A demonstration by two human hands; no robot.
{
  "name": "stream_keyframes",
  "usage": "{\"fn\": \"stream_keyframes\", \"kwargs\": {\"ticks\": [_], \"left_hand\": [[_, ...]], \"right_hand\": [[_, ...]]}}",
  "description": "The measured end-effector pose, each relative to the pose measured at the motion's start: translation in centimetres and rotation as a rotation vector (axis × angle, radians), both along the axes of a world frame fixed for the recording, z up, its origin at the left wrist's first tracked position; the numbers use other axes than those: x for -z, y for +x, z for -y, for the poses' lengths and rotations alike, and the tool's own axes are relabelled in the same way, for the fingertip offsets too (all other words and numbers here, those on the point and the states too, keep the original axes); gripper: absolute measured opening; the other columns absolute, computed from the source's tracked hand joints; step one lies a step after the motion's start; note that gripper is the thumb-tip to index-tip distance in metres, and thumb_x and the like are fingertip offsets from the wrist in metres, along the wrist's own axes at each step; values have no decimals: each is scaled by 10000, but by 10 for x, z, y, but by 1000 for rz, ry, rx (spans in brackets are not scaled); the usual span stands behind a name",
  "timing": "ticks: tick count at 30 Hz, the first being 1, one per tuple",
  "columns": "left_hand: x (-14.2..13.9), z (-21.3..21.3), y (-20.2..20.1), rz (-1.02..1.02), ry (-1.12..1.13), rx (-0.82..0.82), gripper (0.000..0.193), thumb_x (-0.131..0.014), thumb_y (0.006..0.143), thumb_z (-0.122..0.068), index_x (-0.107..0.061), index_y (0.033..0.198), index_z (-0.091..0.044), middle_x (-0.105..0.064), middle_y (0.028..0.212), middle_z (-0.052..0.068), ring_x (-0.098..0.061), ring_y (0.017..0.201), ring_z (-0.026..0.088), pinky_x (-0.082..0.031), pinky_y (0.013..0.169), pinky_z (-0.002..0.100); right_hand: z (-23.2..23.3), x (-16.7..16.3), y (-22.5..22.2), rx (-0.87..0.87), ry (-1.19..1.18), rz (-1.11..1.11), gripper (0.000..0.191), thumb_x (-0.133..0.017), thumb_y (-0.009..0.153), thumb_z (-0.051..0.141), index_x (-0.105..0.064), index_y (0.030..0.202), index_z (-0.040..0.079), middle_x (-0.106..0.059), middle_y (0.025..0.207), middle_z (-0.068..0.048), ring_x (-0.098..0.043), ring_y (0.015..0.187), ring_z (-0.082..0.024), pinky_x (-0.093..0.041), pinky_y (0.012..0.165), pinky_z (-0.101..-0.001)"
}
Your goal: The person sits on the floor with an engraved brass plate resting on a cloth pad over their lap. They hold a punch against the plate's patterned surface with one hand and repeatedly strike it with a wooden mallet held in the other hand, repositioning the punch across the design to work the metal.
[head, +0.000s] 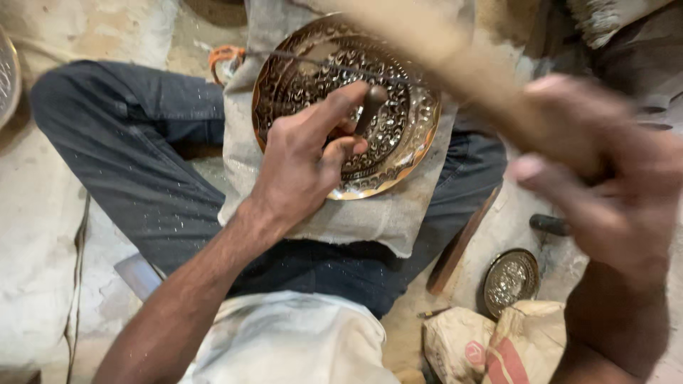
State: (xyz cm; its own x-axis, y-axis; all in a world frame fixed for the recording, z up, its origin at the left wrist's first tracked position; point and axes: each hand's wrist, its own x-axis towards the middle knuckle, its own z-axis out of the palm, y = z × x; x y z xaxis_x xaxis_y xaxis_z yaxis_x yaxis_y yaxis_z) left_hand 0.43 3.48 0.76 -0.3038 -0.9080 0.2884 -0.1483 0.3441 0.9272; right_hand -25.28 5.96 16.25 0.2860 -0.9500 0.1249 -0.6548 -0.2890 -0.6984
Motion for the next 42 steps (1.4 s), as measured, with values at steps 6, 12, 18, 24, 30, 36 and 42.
{"fn": "stream_keyframes", "kwargs": {"ticks": [6,12,18,24,30,36,42], "left_hand": [[2,0,-2,-62,48,37,543,-547,1013,141,-512,1461,-164,-709,1111,121,-798,999,165,-672,869,286],[2,1,-1,-12,4,20,599,-612,965,75,-467,1496,-160,-726,1133,121,-777,950,185,-691,804,298],[-1,0,-1,-44,-8,21,635,-577,956,116,-475,1507,-183,-728,1147,110,-776,956,184,-702,857,288],[-3,0,-2,-39,9,27,636,-584,952,110,-478,1503,-188,-722,1147,109,-772,950,173,-695,857,275],[-3,1,-5,4,56,40,607,-591,986,94,-482,1511,-190,-720,1030,92,-758,855,170,-690,786,276],[-2,1,-3,-47,79,64,590,-539,976,143,-515,1466,-185,-715,1162,87,-790,977,171,-666,860,292],[-6,1,-2,-49,-14,36,629,-608,908,125,-522,1467,-150,-719,1133,120,-758,957,222,-687,845,308]], "right_hand": [[-11,13,-19,-21,141,-156,563,-778,871,137,-593,1385,-1,-684,886,-58,-528,597,-112,-443,548,-289],[-12,9,-22,-44,8,-202,394,-790,1019,216,-562,1299,58,-532,862,-78,-493,670,-141,-406,597,-262],[-7,11,-18,105,46,81,492,-724,971,274,-510,1384,115,-635,766,11,-570,559,-46,-478,554,-238],[-26,24,-47,88,20,4,368,-730,1105,210,-556,1416,120,-623,949,-66,-561,711,-105,-496,661,-247],[-19,16,-43,36,47,-125,458,-724,1000,239,-548,1404,115,-637,851,-40,-484,508,-47,-414,501,-232],[-17,12,-22,-26,183,-200,494,-682,955,195,-545,1420,98,-625,743,-28,-497,494,-65,-456,479,-245],[-13,13,-22,-22,-9,81,573,-666,1073,160,-395,1576,117,-641,1101,-73,-559,699,-87,-501,584,-245]]}}
